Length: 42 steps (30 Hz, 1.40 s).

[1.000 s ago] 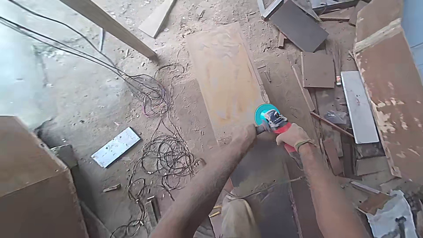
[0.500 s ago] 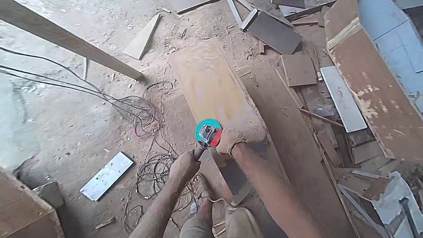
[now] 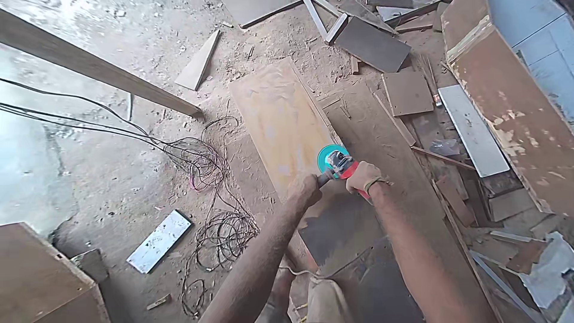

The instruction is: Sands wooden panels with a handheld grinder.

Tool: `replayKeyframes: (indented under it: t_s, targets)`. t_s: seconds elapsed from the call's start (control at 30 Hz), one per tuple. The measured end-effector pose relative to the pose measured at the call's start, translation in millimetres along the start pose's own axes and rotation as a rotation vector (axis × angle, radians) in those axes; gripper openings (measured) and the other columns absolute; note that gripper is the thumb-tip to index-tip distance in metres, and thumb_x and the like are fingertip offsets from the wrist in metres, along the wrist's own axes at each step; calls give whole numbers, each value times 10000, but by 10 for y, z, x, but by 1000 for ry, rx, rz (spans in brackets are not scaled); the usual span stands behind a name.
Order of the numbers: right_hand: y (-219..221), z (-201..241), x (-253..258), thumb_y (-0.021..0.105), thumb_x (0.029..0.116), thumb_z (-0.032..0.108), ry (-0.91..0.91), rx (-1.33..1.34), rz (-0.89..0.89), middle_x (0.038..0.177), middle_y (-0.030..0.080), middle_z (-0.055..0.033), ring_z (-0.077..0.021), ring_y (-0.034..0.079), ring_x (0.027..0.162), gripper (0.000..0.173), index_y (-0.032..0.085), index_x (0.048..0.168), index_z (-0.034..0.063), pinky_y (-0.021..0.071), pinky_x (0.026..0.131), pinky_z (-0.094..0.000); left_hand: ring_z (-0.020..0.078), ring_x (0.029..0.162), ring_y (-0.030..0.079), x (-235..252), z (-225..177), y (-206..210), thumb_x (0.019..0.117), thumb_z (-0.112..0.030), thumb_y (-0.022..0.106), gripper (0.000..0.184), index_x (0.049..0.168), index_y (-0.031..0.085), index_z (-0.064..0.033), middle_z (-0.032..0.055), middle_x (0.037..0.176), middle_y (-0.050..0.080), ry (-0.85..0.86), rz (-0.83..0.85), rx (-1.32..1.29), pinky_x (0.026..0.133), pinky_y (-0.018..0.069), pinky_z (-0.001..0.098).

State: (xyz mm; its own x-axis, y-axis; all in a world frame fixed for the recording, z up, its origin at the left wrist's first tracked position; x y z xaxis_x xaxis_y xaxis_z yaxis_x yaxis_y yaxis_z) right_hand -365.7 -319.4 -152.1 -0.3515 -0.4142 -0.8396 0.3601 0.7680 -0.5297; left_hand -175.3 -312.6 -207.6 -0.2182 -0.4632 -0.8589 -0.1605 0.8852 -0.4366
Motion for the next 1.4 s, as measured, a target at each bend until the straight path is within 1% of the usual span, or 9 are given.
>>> replayKeyframes:
  t_s: [0.17,0.3,0.5,0.63,0.73,0.9,1.13,1.23,1.4]
  targets:
    - [601,900,-384,800,816,389,-368,-29,138,1279,665,-253,-417,651,1197,653,633,1289,-29,529,960,-653,356,996,714,-392,1194,423,864,-354,727,382,1167,682,-125,150,1059,728,-220,-37,-65,820,568,627]
    - [962,1209,-514,786,800,356,-417,-5,175,1252,683,-226,-384,676,1169,608,636,1256,-18,557,930,-615,348,925,716,-530,1741,567,842,-337,748,358,1131,697,-132,143,980,729,-286,-65,-87,775,564,614]
    - [409,618,-254,821,806,322,-214,141,41,1293,652,-266,-410,637,1215,679,604,1323,-59,506,1000,-633,398,1063,694,-115,781,-10,901,-358,720,417,1221,670,-94,189,1129,716,-54,-25,81,863,544,659]
    - [398,-126,-44,903,665,343,81,227,-46,1085,719,-220,-377,711,1049,594,684,1084,-16,563,858,-623,390,970,712,191,106,-65,880,-282,699,309,1117,662,-87,179,1026,719,151,-36,211,756,553,648]
    - [666,-532,-143,938,612,309,179,363,-88,1025,724,-221,-389,718,992,615,685,1064,-23,568,813,-629,386,1005,711,-6,-194,39,881,-248,674,289,1125,658,-95,174,1045,722,193,-32,328,765,550,637]
    - [1527,-549,-471,896,681,345,194,507,23,1209,697,-205,-348,673,1163,707,654,1241,-12,533,980,-584,408,1092,697,-435,93,472,918,-213,615,361,1255,629,-85,196,1154,713,136,38,462,836,554,639]
    - [2350,-163,-740,824,712,369,44,594,69,1170,715,-181,-347,702,1103,658,647,1246,26,577,899,-579,378,1041,725,-679,929,934,959,-284,601,319,1247,638,-153,165,1113,738,-33,-7,548,813,578,613]
    - [2433,-325,-793,808,723,359,47,589,88,1181,711,-168,-337,700,1114,652,632,1266,43,577,893,-574,383,1018,733,-671,841,1091,960,-296,607,302,1228,643,-160,165,1078,747,-10,-27,596,799,579,611]
    - [2715,-1093,-799,810,750,369,173,731,102,1272,688,-184,-330,669,1200,713,608,1331,8,548,986,-559,393,1086,710,-576,121,1500,900,-261,650,367,1245,658,-137,172,1159,731,85,-1,693,854,557,638]
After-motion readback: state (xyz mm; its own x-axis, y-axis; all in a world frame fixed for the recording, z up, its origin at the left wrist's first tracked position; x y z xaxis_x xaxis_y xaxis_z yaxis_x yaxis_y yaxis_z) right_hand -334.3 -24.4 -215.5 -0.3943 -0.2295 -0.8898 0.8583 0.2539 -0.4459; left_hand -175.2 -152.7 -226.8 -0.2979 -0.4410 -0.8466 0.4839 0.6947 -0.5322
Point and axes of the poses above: each hand's wrist, its own x-axis towards the middle knuckle, its own y-axis out of the palm, z = x × y, the point moved 9 cm from there along x, towards the middle knuckle
